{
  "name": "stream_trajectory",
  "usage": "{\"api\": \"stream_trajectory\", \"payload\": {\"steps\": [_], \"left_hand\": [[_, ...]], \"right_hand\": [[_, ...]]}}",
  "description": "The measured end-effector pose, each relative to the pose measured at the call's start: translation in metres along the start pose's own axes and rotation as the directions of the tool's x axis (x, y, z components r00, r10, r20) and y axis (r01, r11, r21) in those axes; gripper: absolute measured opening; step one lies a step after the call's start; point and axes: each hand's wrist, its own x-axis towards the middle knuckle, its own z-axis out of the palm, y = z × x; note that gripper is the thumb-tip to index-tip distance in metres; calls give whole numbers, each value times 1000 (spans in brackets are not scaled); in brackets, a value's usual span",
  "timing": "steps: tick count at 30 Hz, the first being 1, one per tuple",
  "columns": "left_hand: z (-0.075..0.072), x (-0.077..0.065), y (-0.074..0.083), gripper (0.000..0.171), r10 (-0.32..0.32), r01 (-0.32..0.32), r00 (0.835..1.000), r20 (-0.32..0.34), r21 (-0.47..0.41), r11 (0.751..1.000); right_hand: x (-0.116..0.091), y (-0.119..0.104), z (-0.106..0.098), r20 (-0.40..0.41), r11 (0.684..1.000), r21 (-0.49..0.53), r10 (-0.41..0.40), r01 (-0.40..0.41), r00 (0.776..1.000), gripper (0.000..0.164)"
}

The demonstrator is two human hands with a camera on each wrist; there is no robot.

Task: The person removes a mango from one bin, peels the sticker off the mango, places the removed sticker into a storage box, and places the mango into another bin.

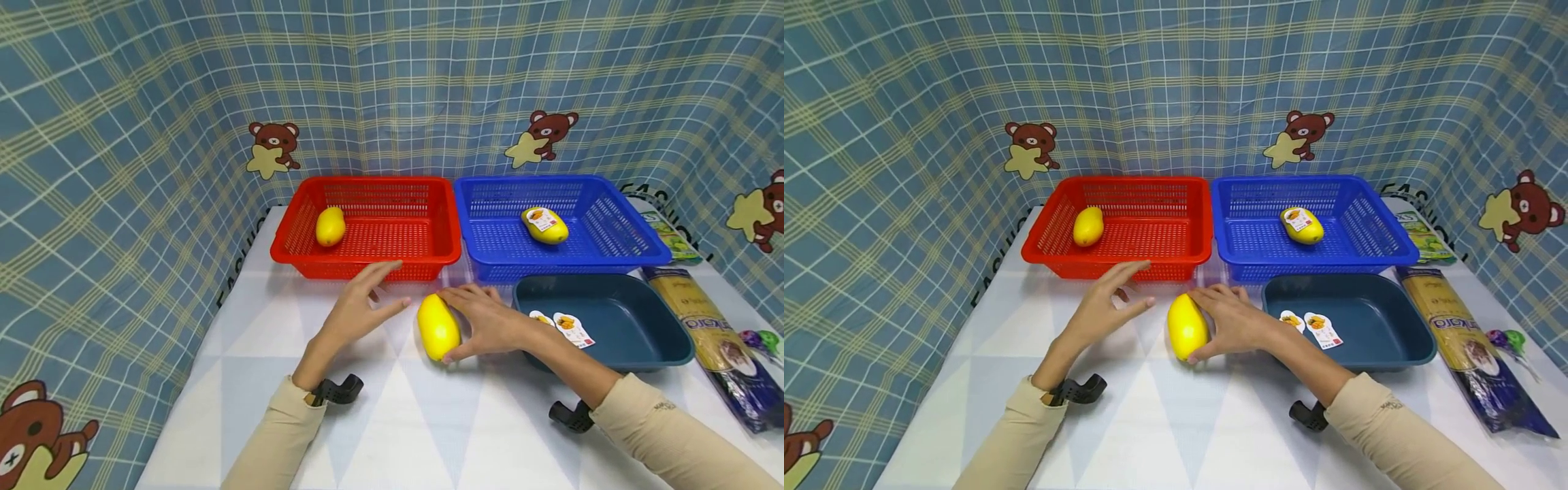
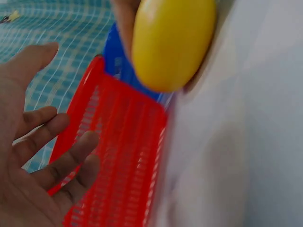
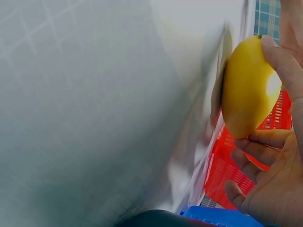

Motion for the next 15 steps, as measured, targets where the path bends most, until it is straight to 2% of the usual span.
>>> {"api": "stream_trajectory", "payload": {"steps": [3, 8, 11, 15], "left_hand": [[-13, 1, -6, 58, 14, -16, 994, -110, -18, 1000], [-34, 0, -14, 52, -9, 4, 975, -221, -23, 1000], [-49, -2, -18, 52, -33, 35, 957, -288, 2, 999], [-67, -7, -26, 53, -80, 102, 921, -381, 37, 994]], "right_hand": [[0, -1, -1, 9, 1000, -2, 18, -18, 1000, 116], [-2, -1, -1, 14, 999, 10, 31, -31, 999, 116], [-2, -3, 0, 13, 999, 17, 29, -29, 1000, 116], [-2, -3, 1, 3, 1000, 7, 27, -27, 1000, 115]]}}
